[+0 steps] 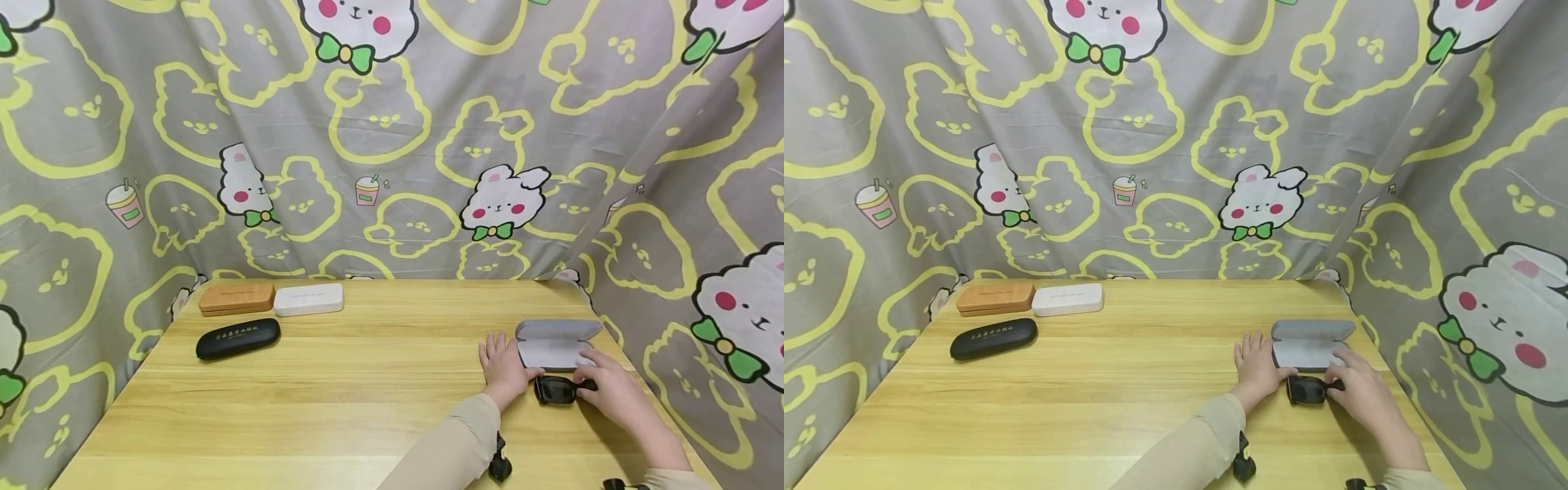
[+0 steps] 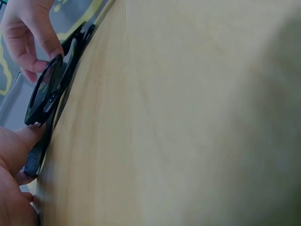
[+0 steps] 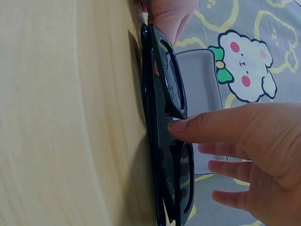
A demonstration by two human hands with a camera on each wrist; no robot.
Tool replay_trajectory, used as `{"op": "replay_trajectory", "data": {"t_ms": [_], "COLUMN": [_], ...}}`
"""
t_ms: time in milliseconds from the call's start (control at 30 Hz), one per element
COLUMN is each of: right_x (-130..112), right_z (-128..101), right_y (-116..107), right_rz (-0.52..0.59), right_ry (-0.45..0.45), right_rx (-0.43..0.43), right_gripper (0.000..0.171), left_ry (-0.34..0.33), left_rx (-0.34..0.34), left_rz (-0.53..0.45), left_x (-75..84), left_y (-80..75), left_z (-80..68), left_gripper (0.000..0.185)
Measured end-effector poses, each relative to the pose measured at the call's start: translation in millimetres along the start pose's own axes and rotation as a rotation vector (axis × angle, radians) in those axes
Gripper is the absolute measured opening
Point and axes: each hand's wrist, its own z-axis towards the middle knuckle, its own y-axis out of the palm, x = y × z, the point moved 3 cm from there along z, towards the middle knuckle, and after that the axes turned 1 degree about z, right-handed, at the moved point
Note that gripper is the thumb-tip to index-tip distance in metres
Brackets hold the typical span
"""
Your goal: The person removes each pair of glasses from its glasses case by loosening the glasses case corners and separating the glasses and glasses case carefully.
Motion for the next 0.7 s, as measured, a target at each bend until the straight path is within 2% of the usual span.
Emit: {"op": "replay_trajectory", "data": {"t_ms": [267, 700], "right_x": [0.6, -0.1], "right_z": [-0.9, -1.3], "right_y": [0.1, -7.1], "right_rz": [-0.001, -0.003], "right_ry": [-0.022, -0.008], "right_rx": [0.018, -0.024], "right_gripper": [0.028, 0.024], "left_ry": [0.005, 0.004], "left_rx": [-0.003, -0.015], "left_rz": [-0.002, -0.004], "left_x": [1.0, 1.1], "left_y": [-4.3, -8.3], "left_z": [-2.6, -4.5], "left_gripper": [0.078, 0.077]}}
